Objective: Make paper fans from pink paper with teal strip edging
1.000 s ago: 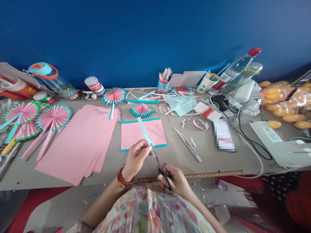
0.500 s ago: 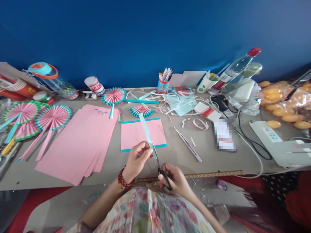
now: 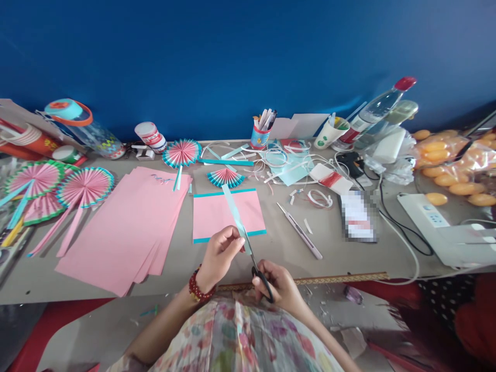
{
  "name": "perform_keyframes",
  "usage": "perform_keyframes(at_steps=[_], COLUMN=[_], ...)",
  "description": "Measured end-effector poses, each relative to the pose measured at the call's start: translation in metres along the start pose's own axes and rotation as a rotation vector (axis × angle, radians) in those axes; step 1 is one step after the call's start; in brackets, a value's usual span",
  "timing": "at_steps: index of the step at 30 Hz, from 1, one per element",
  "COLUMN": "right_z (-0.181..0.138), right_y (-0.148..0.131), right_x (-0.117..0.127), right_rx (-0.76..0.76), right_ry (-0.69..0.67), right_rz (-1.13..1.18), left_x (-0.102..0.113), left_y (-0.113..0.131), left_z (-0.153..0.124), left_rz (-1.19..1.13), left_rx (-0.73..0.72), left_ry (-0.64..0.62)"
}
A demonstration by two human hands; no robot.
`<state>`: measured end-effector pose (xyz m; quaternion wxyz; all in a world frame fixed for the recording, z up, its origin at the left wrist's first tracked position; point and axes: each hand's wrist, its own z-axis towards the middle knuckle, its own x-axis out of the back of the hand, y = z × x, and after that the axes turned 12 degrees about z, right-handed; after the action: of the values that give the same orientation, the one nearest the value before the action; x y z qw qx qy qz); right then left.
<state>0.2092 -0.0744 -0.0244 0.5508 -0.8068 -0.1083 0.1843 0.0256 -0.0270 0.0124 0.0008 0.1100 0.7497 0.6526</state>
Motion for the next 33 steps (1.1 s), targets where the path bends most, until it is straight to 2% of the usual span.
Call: perform_keyframes(at_steps=[21, 29, 33], right_z=[0.0013, 0.0014, 0.0008], right_y=[0.0019, -0.0014, -0.0016], right_x=[0.0001, -0.0015, -0.0007], right_rx=[-0.005, -0.023, -0.010], right_ry=[0.013, 0.014, 0.015], right_rz=[-0.043, -0.037, -0.072], left_x=[-0.0008, 0.0015, 0.0044], left_y=[0.0014, 0.0010, -0.0027], left_z=[0.0016, 0.0014, 0.0039], left_rz=[0.001, -0.033, -0.022], left_rx=[0.014, -0.019, -0.023], left_ry=[0.006, -0.030, 0.032])
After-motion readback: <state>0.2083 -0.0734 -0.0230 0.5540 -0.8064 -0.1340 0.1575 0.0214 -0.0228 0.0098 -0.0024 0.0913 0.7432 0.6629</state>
